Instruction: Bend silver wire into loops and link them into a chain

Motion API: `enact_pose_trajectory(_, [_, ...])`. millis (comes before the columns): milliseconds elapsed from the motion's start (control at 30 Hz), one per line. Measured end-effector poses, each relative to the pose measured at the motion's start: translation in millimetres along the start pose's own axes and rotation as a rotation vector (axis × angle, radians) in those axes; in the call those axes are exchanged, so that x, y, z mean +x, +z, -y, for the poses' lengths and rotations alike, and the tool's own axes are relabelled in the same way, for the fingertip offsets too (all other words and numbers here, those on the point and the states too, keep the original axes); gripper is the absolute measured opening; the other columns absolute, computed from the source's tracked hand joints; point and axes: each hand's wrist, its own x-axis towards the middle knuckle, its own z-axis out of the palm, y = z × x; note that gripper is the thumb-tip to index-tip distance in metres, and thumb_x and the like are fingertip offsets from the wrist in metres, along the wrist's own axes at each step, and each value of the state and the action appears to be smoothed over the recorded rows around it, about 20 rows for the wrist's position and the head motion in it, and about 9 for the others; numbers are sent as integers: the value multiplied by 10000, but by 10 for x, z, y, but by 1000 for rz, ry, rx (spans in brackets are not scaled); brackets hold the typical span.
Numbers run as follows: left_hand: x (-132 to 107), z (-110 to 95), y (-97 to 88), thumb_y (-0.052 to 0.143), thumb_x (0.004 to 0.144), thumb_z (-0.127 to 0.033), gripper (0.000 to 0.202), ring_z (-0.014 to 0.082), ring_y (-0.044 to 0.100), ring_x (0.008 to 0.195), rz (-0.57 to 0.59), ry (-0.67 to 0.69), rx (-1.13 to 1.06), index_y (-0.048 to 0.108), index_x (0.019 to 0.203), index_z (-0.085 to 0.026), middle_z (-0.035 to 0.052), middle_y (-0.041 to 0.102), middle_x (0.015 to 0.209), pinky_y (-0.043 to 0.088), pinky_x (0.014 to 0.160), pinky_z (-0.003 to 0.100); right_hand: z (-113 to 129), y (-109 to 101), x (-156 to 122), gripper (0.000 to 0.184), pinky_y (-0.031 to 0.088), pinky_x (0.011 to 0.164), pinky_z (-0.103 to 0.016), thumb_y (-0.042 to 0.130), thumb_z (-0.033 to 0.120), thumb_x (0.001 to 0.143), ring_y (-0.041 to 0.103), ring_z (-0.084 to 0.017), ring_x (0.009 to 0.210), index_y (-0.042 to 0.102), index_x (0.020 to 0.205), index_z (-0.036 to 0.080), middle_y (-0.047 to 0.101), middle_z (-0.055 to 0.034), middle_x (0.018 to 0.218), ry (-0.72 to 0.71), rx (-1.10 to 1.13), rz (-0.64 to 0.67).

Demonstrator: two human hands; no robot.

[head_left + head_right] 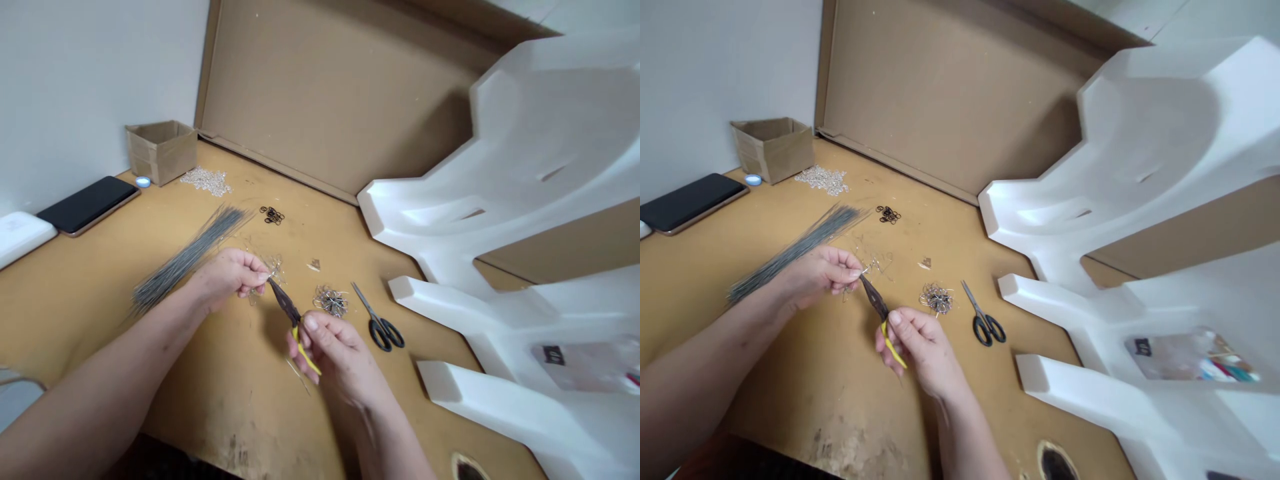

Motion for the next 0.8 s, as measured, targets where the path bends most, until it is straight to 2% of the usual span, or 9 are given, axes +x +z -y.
enact_pose_trajectory(167, [18,24,7,610,586,-129,80,27,349,345,-3,63,-34,535,557,-120,-14,553,450,252,397,187,-66,37,60,330,328,304,-184,607,383,743,505,-94,366,473,550,151,637,-48,561,48,250,91])
enact_pose_trajectory(300, [14,40,32,619,571,-155,88,26,356,354,-6,124,-58,539,560,-121,-19,550,458,254,406,188,-73,66,67,321,350,306,-188,602,380,747,524,-105,374,476,559,153,637,-48,558,71,327,106])
enact_pose_trajectory(567, [4,44,57,599,571,-137,72,30,358,355,-35,131,-98,531,548,-122,-11,554,456,251,413,194,-69,71,69,303,255,277,-159,603,348,748,438,-65,323,486,545,156,603,-18,518,64,338,71])
enact_pose_trajectory(800, [0,30,44,587,569,-117,82,26,330,326,-14,94,-123,522,517,-120,-8,534,417,230,394,195,-55,63,64,315,216,302,-155,624,360,727,394,-50,358,484,535,153,569,-11,505,34,247,39])
